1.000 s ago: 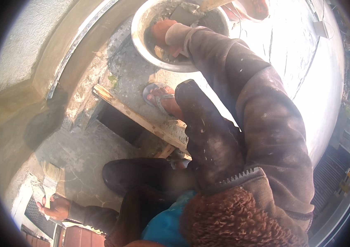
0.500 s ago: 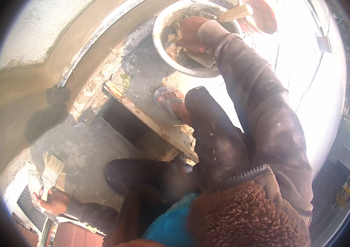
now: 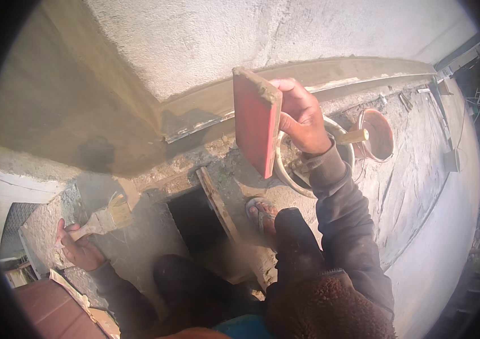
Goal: The person applies and smooths plaster onto a vertical wall using a trowel and a brush. They repeatedly scoop plaster from a bucket, spread it on the wall, and smooth the surface, occasionally brushing the area to refine the finish.
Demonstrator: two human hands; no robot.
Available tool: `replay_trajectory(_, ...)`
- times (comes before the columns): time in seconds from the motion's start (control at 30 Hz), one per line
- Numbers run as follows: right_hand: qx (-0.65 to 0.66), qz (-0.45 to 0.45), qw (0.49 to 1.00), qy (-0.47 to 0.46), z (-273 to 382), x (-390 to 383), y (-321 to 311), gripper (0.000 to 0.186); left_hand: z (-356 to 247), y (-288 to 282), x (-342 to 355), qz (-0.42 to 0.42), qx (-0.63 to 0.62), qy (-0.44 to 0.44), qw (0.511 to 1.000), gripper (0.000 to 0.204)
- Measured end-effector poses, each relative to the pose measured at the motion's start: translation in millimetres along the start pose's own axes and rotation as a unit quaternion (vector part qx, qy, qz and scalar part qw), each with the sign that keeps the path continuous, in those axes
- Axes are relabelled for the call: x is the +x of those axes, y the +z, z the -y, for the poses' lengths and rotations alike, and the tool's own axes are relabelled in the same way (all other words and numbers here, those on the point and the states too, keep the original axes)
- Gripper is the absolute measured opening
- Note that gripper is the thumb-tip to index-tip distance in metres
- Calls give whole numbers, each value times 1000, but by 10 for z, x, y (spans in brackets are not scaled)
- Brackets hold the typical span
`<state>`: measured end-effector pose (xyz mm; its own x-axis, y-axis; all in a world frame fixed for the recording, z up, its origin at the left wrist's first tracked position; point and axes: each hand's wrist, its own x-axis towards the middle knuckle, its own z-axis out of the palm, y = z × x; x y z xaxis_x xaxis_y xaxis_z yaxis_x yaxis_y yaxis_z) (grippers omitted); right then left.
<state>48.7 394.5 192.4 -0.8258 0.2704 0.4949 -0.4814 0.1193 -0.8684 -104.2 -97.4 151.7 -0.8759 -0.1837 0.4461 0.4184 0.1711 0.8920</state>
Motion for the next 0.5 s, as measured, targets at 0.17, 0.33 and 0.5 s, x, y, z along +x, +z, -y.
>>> replay_trajectory(0.17, -123, 11, 968, -221, -114, 736, 824, 41, -234, 203, -30, -20, -69, -74, 995, 44)
replay_trajectory(0.33, -183, -12, 936, -302, -67, 1100, 1292, 36, -247, 124, -48, -3, -116, -103, 988, 41)
replay_trajectory(0.5, -187, -27, 921, -340, -69, 1306, 1416, 43, -195, 146, -39, -11, -101, -86, 991, 42)
